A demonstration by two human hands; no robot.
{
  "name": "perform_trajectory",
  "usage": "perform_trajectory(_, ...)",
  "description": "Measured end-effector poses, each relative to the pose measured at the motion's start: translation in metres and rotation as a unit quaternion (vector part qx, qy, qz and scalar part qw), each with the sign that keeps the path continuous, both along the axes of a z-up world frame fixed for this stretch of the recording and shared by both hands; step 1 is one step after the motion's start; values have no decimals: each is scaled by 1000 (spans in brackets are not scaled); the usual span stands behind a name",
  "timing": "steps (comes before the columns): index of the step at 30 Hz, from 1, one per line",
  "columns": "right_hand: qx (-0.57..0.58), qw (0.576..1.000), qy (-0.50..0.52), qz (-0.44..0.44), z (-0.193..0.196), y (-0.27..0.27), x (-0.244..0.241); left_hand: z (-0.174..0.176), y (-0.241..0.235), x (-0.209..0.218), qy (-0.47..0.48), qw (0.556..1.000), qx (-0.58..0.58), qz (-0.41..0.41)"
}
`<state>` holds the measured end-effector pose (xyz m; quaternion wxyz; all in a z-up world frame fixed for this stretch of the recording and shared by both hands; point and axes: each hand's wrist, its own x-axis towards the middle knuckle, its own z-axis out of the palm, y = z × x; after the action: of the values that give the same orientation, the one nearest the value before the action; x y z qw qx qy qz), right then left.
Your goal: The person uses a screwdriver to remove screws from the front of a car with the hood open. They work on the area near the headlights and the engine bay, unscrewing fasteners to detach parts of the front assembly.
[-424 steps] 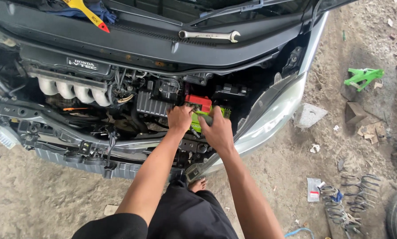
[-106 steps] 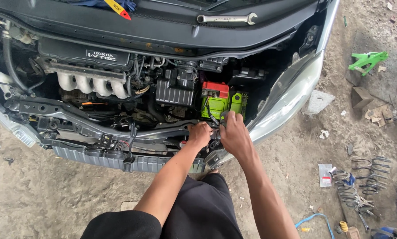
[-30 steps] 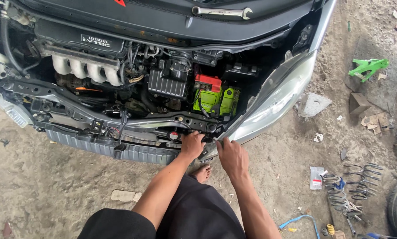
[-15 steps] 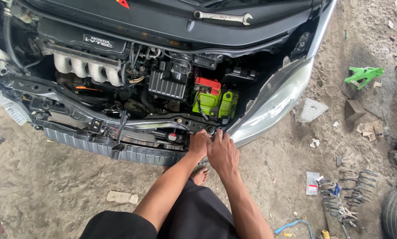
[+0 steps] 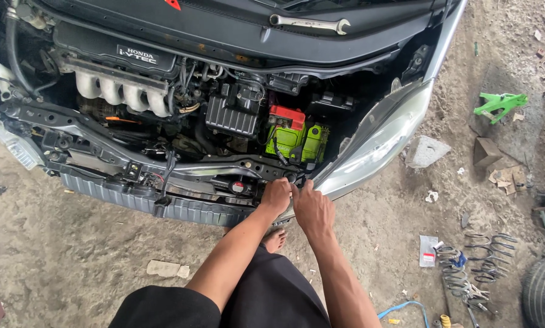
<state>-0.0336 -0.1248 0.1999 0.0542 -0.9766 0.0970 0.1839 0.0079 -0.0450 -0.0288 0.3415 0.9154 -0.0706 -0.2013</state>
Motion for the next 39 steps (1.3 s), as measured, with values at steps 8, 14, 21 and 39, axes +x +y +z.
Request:
perform_trajectory(8,37,999,12,9,17,10,5,38,14,1,70,994,-80,27)
perform_trajectory(14,61,998,-19,-6,21,8,15,45,13,5,50,998,8,-37)
perform_trajectory(21,-3,1000,-13,1,17,8,15,7,4,12,86,996,-12,-13)
perform_trajectory(39,85,994,-49,45,2,5,1,52,9,11,68,996,36,-51)
